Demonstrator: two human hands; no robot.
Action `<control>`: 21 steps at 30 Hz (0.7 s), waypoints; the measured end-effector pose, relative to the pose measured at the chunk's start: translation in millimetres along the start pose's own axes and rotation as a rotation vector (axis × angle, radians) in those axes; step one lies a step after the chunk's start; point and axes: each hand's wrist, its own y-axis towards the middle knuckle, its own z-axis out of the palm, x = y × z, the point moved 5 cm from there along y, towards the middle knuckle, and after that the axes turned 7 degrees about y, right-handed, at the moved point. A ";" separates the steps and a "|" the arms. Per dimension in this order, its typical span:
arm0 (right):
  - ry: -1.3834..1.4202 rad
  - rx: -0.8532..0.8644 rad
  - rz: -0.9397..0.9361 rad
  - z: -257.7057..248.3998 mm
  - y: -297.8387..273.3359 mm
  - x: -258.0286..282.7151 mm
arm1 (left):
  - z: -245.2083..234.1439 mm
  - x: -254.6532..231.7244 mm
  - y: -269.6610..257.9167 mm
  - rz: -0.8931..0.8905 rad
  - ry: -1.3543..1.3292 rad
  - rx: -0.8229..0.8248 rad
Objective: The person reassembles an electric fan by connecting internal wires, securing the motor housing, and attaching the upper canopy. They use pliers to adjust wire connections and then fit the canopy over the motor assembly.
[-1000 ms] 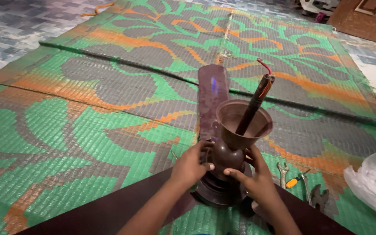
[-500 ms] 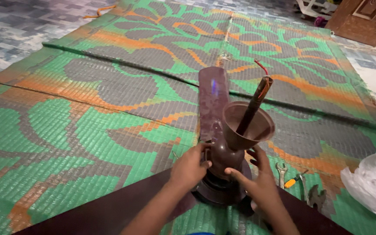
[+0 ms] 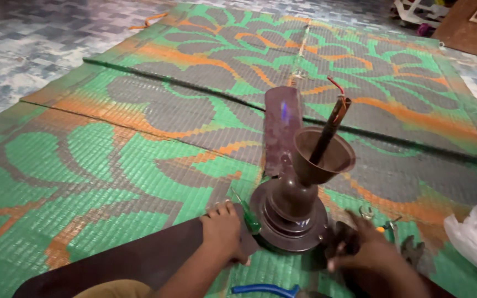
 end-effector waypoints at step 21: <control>-0.335 -0.160 0.217 4.6 12.7 4.1 | -6.5 1.0 54.1 0.137 -0.092 -0.156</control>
